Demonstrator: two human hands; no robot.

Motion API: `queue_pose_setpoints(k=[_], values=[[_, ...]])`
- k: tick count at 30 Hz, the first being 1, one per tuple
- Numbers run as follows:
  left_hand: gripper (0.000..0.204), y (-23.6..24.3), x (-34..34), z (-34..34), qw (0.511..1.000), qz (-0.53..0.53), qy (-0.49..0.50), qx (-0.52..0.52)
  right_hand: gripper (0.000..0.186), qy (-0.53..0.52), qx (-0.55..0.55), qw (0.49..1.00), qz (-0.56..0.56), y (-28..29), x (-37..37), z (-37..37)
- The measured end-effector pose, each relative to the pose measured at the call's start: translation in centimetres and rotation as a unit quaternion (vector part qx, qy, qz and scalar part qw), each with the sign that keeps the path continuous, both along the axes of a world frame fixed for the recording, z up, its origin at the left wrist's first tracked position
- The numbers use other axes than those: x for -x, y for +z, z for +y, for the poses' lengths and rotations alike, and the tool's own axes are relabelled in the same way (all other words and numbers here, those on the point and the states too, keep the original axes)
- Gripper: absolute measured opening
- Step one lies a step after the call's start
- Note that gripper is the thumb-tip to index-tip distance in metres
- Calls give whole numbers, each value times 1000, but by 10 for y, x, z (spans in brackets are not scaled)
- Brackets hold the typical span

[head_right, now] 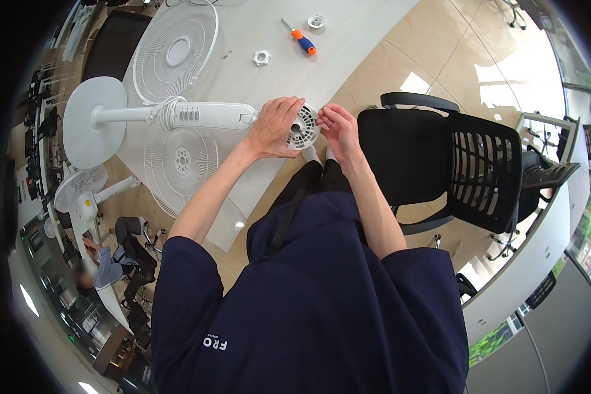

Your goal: Dismantling a standing electric fan for repair or cleaning on an office table.

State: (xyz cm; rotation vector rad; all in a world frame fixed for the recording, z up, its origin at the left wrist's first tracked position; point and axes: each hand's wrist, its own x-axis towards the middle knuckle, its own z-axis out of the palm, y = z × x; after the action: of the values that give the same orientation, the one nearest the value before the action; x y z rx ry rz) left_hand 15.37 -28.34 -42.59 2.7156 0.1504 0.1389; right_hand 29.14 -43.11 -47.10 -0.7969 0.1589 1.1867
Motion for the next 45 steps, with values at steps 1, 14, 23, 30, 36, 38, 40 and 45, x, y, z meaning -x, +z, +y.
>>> queue_pose_setpoints(k=[1,14,23,30,36,38,40,45], values=[[103,2,0,2,1000,10,2,-3,10,-2,2,1000,0,2,1,-2],[99,11,25,38,995,73,52,38,10,6,-1,990,-143,-9,16,9],[80,13,31,42,992,44,48,107,11,-37,-22,989,-142,-9,27,4],[79,12,29,42,990,65,65,110,10,-70,-18,990,-120,-7,27,1],[78,15,30,44,987,85,53,130,10,-68,-13,990,-121,-8,32,1],[79,13,32,42,990,77,51,107,10,-71,-9,990,-119,-9,32,0],[80,10,33,40,991,64,51,105,10,-75,-4,990,-117,-10,33,-1],[81,8,36,42,991,49,50,112,10,-62,-7,991,-121,-10,34,0]])
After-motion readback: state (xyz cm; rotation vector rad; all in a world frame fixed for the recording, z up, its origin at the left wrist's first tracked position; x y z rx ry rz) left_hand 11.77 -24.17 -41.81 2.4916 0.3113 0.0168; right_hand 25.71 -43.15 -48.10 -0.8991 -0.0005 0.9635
